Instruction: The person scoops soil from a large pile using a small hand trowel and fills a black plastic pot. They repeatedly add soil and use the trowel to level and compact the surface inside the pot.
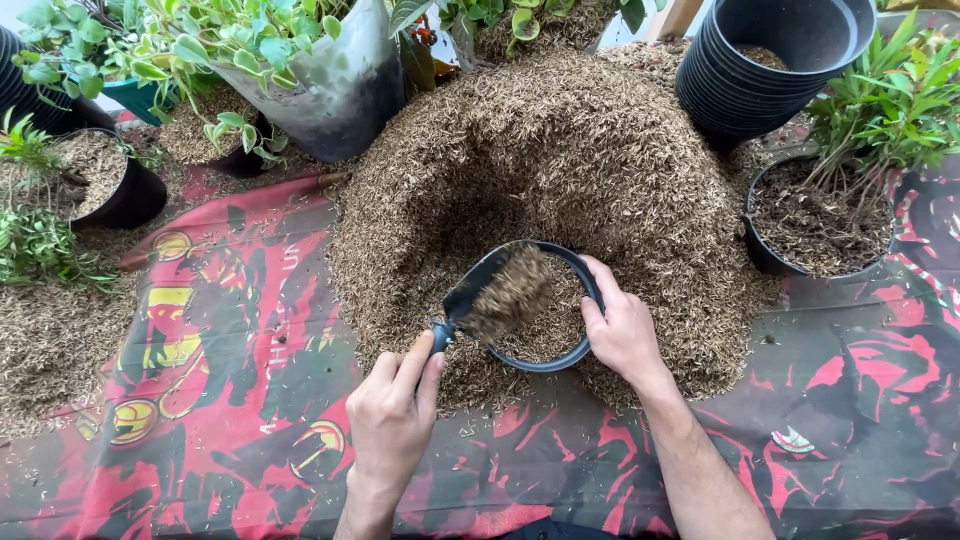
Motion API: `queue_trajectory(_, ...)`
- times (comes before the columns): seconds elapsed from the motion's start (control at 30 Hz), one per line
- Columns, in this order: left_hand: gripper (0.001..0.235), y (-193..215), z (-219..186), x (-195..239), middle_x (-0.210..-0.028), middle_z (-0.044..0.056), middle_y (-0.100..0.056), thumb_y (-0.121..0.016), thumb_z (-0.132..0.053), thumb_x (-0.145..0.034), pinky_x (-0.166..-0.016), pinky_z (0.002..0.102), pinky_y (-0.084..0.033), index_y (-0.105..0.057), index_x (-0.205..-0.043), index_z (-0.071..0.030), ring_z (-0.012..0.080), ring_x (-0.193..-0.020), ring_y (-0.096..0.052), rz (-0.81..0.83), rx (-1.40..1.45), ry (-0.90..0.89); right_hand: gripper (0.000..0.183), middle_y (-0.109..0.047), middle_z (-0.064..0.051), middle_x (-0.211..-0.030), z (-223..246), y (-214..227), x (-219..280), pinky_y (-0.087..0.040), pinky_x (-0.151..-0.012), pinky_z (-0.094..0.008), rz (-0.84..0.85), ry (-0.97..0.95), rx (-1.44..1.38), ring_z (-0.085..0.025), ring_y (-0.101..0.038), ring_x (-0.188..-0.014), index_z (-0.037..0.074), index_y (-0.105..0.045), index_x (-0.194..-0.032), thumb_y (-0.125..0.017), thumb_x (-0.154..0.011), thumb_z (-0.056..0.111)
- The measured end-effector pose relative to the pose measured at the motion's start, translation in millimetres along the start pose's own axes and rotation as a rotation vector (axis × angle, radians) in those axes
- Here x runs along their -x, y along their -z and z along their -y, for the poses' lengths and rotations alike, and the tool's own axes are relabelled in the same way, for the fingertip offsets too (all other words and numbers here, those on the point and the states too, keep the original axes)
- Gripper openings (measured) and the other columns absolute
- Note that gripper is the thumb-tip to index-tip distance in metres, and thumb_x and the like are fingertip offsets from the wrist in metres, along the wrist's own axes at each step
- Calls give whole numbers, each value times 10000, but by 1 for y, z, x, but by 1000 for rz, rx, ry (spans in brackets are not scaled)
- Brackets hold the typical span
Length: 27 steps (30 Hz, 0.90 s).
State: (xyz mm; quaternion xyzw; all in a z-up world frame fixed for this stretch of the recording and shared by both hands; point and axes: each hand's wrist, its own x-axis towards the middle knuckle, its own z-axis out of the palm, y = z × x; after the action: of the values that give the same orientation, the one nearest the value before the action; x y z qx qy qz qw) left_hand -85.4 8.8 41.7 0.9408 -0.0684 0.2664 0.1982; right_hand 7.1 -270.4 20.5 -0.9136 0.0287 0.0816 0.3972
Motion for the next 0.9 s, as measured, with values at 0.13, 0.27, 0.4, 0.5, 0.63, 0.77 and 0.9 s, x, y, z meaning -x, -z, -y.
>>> queue_trajectory(0.13, 297, -2, -4, -1, -771, 17, -507, -638, -318, -1003, -479, 385, -441, -718, -1239, -156, 213, -566, -511, 6, 19, 23, 586, -777, -95, -933, 4, 2, 2, -588, -643, -392, 5, -28, -20, -235, -678, -563, 221, -447, -1516, -442, -936, 138)
queue_trajectory(0.27, 270, 4, -3, -5, -954, 54, -702, -626, -258, -1005, -655, 385, -515, -715, -1225, -129, 235, -760, -661, -42, 87, 196, 582, -606, -35, -598, -2, 0, 2, -441, -494, -375, -14, 12, -14, -186, -516, -441, 213, -454, -1527, -468, -950, 133)
queue_trajectory(0.4, 234, 10, 4, -2, -1023, 20, -788, -609, -291, -981, -737, 386, -525, -749, -1126, -172, 258, -880, -728, 22, 126, 408, 584, -601, -29, -600, -3, -1, 1, -447, -471, -365, -10, 16, -9, -176, -509, -430, 209, -444, -1534, -470, -956, 128)
queue_trajectory(0.5, 215, 18, 4, 0, -871, 24, -778, -602, -310, -978, -660, 401, -487, -748, -1106, -216, 287, -732, -685, 65, 116, 514, 580, -591, -29, -587, -1, 0, 1, -437, -499, -380, -15, 0, 9, -189, -513, -442, 220, -453, -1528, -479, -954, 139)
queue_trajectory(0.63, 225, 33, -2, 1, -585, -15, -580, -599, -330, -971, -554, 363, -398, -734, -1127, -239, 195, -483, -436, 127, 169, 688, 476, -730, -118, -1250, -4, -4, 10, -526, -927, -444, -186, 163, -6, -322, -724, -1033, 134, -544, -1432, -535, -959, 197)
queue_trajectory(0.77, 294, 39, -22, 4, -669, -8, -605, -557, -250, -980, -550, 321, -459, -637, -1254, -180, 144, -513, -548, 134, 460, 811, 312, -605, -158, -1010, 11, 1, 28, -499, -812, -415, -605, 573, 177, -285, -572, -924, -13, -659, -1260, -653, -985, 134)
queue_trajectory(0.9, 276, 21, -52, 5, -769, 33, -610, -484, -218, -1006, -478, 303, -486, -507, -1272, -150, 120, -439, -611, 223, 707, 816, 287, -650, -133, -1196, 52, 11, 46, -496, -977, -426, -402, 908, 115, -282, -634, -1108, 67, -674, -1197, -703, -947, 206)
